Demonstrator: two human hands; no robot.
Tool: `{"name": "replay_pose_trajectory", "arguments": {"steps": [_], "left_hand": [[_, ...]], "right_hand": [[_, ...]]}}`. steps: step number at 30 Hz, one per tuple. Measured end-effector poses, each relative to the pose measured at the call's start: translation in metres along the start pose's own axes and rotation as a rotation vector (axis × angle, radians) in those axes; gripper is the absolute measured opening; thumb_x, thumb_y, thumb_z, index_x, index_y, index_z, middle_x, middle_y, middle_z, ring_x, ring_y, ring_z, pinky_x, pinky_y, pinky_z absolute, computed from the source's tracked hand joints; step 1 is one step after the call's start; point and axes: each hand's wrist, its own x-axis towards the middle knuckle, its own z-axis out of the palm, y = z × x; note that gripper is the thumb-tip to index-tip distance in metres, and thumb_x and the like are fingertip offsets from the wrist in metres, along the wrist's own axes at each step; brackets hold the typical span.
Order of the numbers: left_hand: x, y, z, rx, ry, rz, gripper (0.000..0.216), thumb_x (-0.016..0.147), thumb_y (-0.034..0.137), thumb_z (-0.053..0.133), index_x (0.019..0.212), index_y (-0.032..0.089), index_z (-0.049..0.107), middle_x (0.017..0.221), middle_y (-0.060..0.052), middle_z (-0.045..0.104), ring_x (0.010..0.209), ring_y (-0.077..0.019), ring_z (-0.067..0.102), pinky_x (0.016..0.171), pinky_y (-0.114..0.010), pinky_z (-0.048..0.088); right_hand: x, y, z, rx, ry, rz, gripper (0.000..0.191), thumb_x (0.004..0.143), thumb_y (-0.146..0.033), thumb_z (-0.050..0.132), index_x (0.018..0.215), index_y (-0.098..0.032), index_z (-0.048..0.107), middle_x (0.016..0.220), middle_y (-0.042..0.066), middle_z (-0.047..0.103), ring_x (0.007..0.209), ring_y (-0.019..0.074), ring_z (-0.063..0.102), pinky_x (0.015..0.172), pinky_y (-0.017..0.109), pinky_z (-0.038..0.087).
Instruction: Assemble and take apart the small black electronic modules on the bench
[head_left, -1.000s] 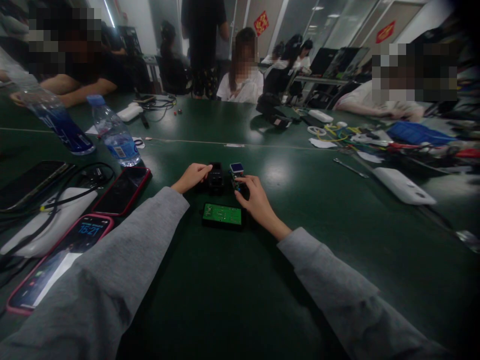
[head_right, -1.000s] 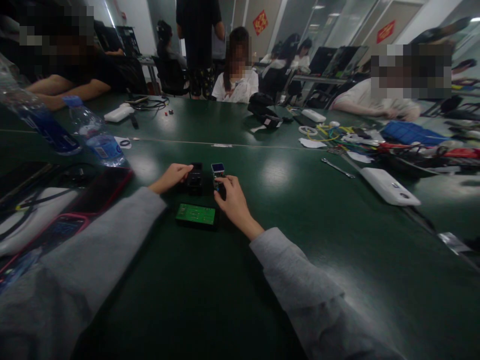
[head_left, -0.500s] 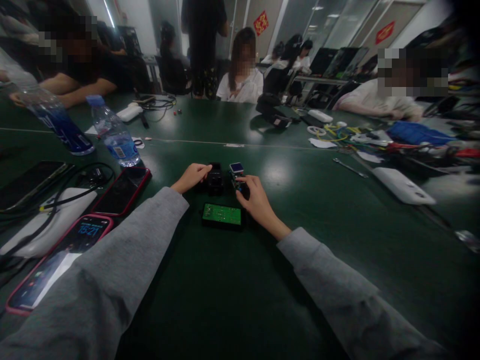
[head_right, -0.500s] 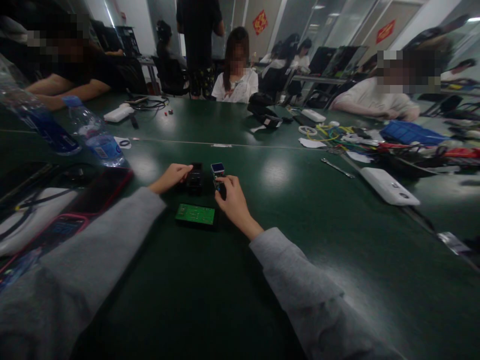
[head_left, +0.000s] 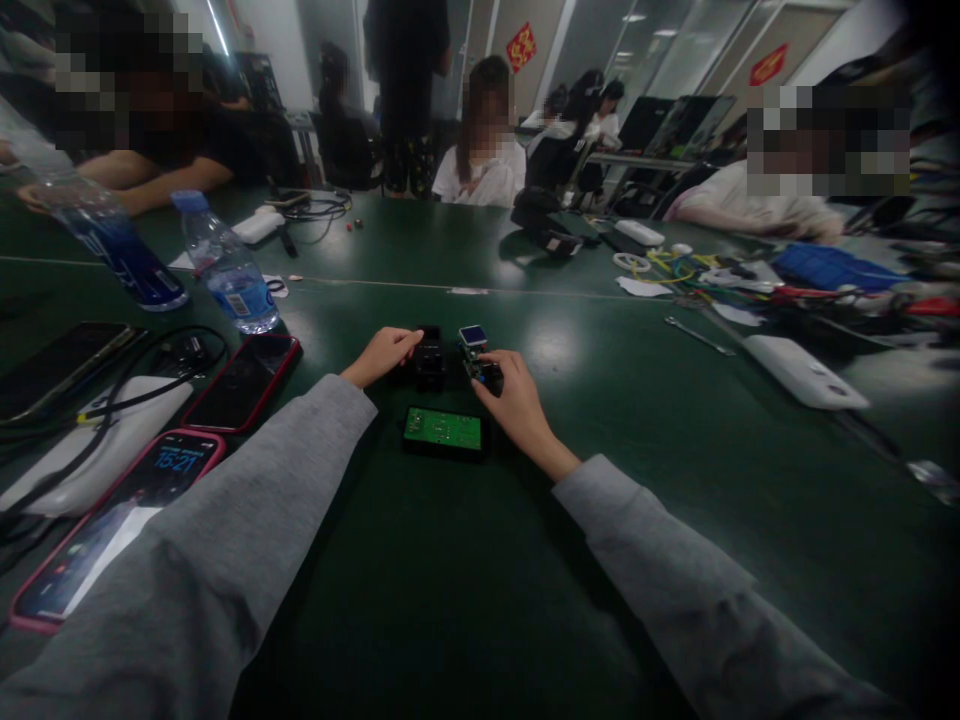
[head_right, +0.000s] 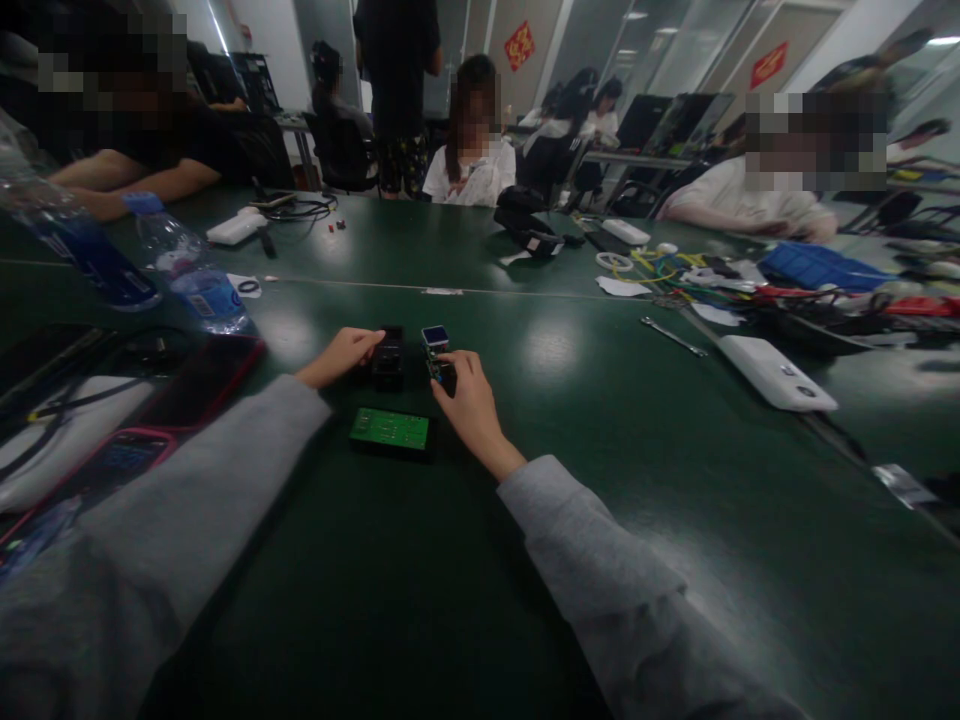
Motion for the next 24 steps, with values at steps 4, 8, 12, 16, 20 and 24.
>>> {"name": "replay_pose_trajectory", "arguments": {"steps": [4, 8, 12, 16, 20, 24], "left_hand": [[0.0010, -0.0016, 0.0003, 0.002, -0.006, -0.001, 0.045, 0.092, 0.046, 0.049, 0.056, 0.019, 0.050, 0.050, 0.001, 0.050, 0.048, -0.0116, 0.047, 0.054, -0.026, 0.035], [0.0019, -0.0028, 0.0008, 0.009, -0.002, 0.004, 0.045, 0.091, 0.048, 0.049, 0.056, 0.020, 0.050, 0.050, 0.001, 0.049, 0.048, -0.0118, 0.047, 0.054, -0.026, 0.035], [0.0024, -0.0030, 0.0013, 0.002, 0.002, -0.004, 0.046, 0.090, 0.049, 0.049, 0.055, 0.020, 0.049, 0.050, 0.001, 0.049, 0.048, -0.0121, 0.047, 0.053, -0.026, 0.034], [0.0016, -0.0019, 0.0010, -0.003, 0.000, -0.003, 0.045, 0.091, 0.047, 0.050, 0.055, 0.020, 0.050, 0.050, 0.001, 0.049, 0.048, -0.0121, 0.047, 0.053, -0.026, 0.034], [0.0006, -0.0010, 0.0007, 0.000, -0.001, 0.006, 0.045, 0.092, 0.046, 0.049, 0.055, 0.020, 0.050, 0.049, 0.001, 0.049, 0.047, -0.0120, 0.046, 0.053, -0.027, 0.034], [0.0014, -0.0025, 0.0008, -0.003, -0.003, 0.005, 0.046, 0.092, 0.047, 0.049, 0.055, 0.020, 0.050, 0.050, 0.001, 0.049, 0.047, -0.0121, 0.046, 0.053, -0.027, 0.034]], "right_hand": [[-0.0001, 0.0011, 0.0002, 0.003, -0.006, -0.013, 0.032, 0.085, -0.020, 0.058, 0.117, -0.021, 0.055, 0.122, 0.012, 0.052, 0.115, 0.0286, 0.056, 0.099, 0.049, 0.052], [-0.0001, 0.0016, 0.0008, -0.007, 0.000, -0.015, 0.034, 0.085, -0.019, 0.058, 0.118, -0.021, 0.054, 0.122, 0.012, 0.052, 0.116, 0.0287, 0.055, 0.100, 0.050, 0.051], [-0.0002, 0.0006, 0.0014, -0.013, 0.009, -0.006, 0.035, 0.084, -0.019, 0.057, 0.119, -0.021, 0.053, 0.121, 0.012, 0.052, 0.115, 0.0290, 0.056, 0.100, 0.051, 0.051], [-0.0003, 0.0008, 0.0017, -0.011, 0.007, -0.007, 0.035, 0.085, -0.020, 0.057, 0.119, -0.022, 0.053, 0.122, 0.012, 0.052, 0.115, 0.0295, 0.056, 0.099, 0.051, 0.052], [-0.0005, 0.0022, 0.0020, -0.010, 0.007, -0.011, 0.035, 0.085, -0.019, 0.057, 0.120, -0.021, 0.053, 0.122, 0.012, 0.052, 0.115, 0.0295, 0.056, 0.099, 0.051, 0.051], [-0.0004, 0.0027, 0.0012, -0.031, 0.009, -0.020, 0.036, 0.085, -0.020, 0.060, 0.120, -0.021, 0.053, 0.122, 0.013, 0.051, 0.115, 0.0292, 0.055, 0.100, 0.050, 0.051]]}}
